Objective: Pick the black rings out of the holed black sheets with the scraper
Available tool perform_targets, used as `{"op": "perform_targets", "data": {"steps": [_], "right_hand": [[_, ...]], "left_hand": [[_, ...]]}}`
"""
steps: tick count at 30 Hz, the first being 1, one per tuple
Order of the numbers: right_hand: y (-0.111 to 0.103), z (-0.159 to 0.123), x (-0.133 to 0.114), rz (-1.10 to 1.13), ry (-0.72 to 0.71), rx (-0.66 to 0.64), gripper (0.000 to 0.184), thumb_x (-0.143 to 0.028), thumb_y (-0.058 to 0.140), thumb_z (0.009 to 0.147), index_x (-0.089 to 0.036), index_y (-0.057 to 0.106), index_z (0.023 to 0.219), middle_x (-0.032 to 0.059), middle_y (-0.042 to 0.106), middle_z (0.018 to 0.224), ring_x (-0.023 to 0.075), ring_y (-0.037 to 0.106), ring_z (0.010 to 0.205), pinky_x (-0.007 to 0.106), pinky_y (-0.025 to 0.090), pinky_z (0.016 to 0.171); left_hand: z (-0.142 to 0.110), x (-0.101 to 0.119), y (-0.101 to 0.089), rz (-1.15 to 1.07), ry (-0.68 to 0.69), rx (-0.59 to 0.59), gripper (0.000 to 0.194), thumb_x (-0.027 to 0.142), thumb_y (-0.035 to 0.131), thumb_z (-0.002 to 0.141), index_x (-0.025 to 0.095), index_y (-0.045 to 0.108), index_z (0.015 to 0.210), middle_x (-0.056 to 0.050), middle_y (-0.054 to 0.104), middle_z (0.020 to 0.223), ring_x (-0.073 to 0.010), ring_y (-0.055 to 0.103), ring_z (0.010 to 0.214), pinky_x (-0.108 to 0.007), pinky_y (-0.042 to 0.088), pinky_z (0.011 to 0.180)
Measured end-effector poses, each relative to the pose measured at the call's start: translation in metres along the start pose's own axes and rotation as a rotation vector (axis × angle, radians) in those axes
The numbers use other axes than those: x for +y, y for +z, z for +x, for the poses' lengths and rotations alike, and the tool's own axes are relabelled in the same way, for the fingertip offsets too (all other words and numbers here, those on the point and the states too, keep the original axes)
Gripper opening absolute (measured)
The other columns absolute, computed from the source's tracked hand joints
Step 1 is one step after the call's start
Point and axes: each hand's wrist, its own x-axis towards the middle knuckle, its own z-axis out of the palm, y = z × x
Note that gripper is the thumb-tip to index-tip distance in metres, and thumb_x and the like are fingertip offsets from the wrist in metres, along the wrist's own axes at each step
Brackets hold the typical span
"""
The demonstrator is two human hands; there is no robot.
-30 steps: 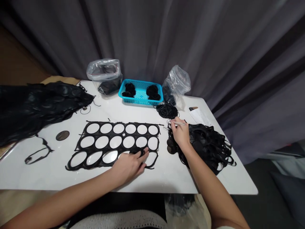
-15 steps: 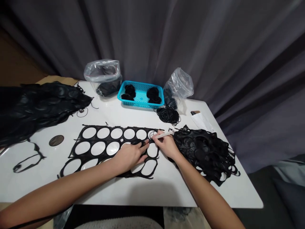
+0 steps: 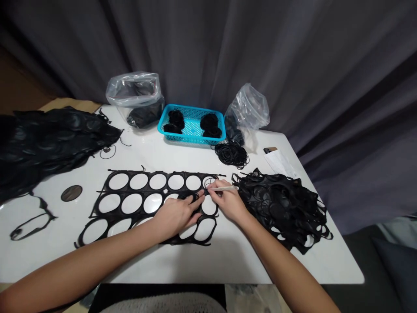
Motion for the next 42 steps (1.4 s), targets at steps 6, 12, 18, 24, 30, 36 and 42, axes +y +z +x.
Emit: {"op": "perform_targets", "data": {"steps": [6, 12, 18, 24, 30, 36, 42], "right_hand": [[0.0, 0.002, -0.002, -0.419, -0.263, -0.041, 0.014, -0.017, 0.049, 0.094, -0.022, 0.062, 0.098, 0.0091, 0.071, 0.104, 0.0261, 0.061, 0.098, 0.04, 0.042, 0.087], [-0.053, 0.056, 0.025, -0.609, -0.02, 0.337, 0.019, -0.017, 0.041, 0.091, -0.018, 0.058, 0.083, 0.0122, 0.066, 0.08, 0.0271, 0.058, 0.076, 0.04, 0.038, 0.073], [-0.041, 0.066, 0.007, -0.204, 0.167, 0.261, 0.027, -0.041, 0.054, 0.088, -0.023, 0.05, 0.068, 0.0028, 0.062, 0.065, 0.0193, 0.055, 0.061, 0.031, 0.038, 0.061], [0.018, 0.036, -0.03, 0.107, 0.135, -0.029, 0.023, -0.041, 0.056, 0.088, -0.022, 0.057, 0.075, 0.0016, 0.069, 0.076, 0.0188, 0.061, 0.071, 0.028, 0.043, 0.064], [0.034, 0.024, -0.029, 0.185, 0.12, -0.046, 0.015, -0.034, 0.057, 0.089, -0.022, 0.063, 0.083, 0.0045, 0.074, 0.092, 0.0211, 0.066, 0.085, 0.032, 0.049, 0.077], [0.036, 0.023, -0.028, 0.149, 0.106, -0.044, 0.013, -0.031, 0.055, 0.09, -0.022, 0.063, 0.085, 0.0041, 0.072, 0.092, 0.0214, 0.065, 0.088, 0.034, 0.049, 0.082], [0.038, 0.017, -0.028, 0.078, -0.001, -0.02, 0.012, -0.028, 0.054, 0.093, -0.023, 0.061, 0.085, 0.004, 0.07, 0.091, 0.0217, 0.065, 0.089, 0.035, 0.05, 0.081]], "left_hand": [[-0.001, -0.001, 0.008, -0.015, -0.012, 0.024, 0.055, 0.043, 0.049, 0.097, 0.02, 0.045, 0.146, -0.013, 0.068, 0.114, -0.0234, 0.069, 0.076, -0.031, 0.044, 0.055], [-0.001, -0.002, 0.001, -0.009, -0.011, 0.022, 0.056, 0.044, 0.051, 0.096, 0.019, 0.044, 0.146, -0.012, 0.069, 0.108, -0.0209, 0.069, 0.073, -0.028, 0.043, 0.055], [-0.016, -0.009, -0.016, 0.053, 0.006, 0.026, 0.057, 0.043, 0.051, 0.097, 0.015, 0.043, 0.146, -0.014, 0.067, 0.116, -0.0216, 0.07, 0.075, -0.029, 0.043, 0.054], [-0.033, -0.021, -0.008, 0.076, -0.123, 0.011, 0.058, 0.039, 0.053, 0.097, 0.012, 0.041, 0.148, -0.015, 0.068, 0.104, -0.0241, 0.069, 0.08, -0.029, 0.043, 0.055], [-0.034, -0.022, -0.002, 0.038, -0.124, 0.022, 0.058, 0.042, 0.055, 0.097, 0.015, 0.042, 0.147, -0.013, 0.068, 0.101, -0.023, 0.069, 0.082, -0.027, 0.044, 0.058], [-0.034, -0.022, -0.004, 0.034, -0.122, 0.012, 0.057, 0.041, 0.054, 0.097, 0.014, 0.044, 0.146, -0.014, 0.068, 0.1, -0.0234, 0.069, 0.079, -0.028, 0.044, 0.058], [-0.034, -0.021, -0.005, 0.04, -0.125, -0.001, 0.058, 0.041, 0.053, 0.097, 0.013, 0.043, 0.147, -0.013, 0.068, 0.099, -0.0234, 0.069, 0.078, -0.03, 0.045, 0.057]]}}
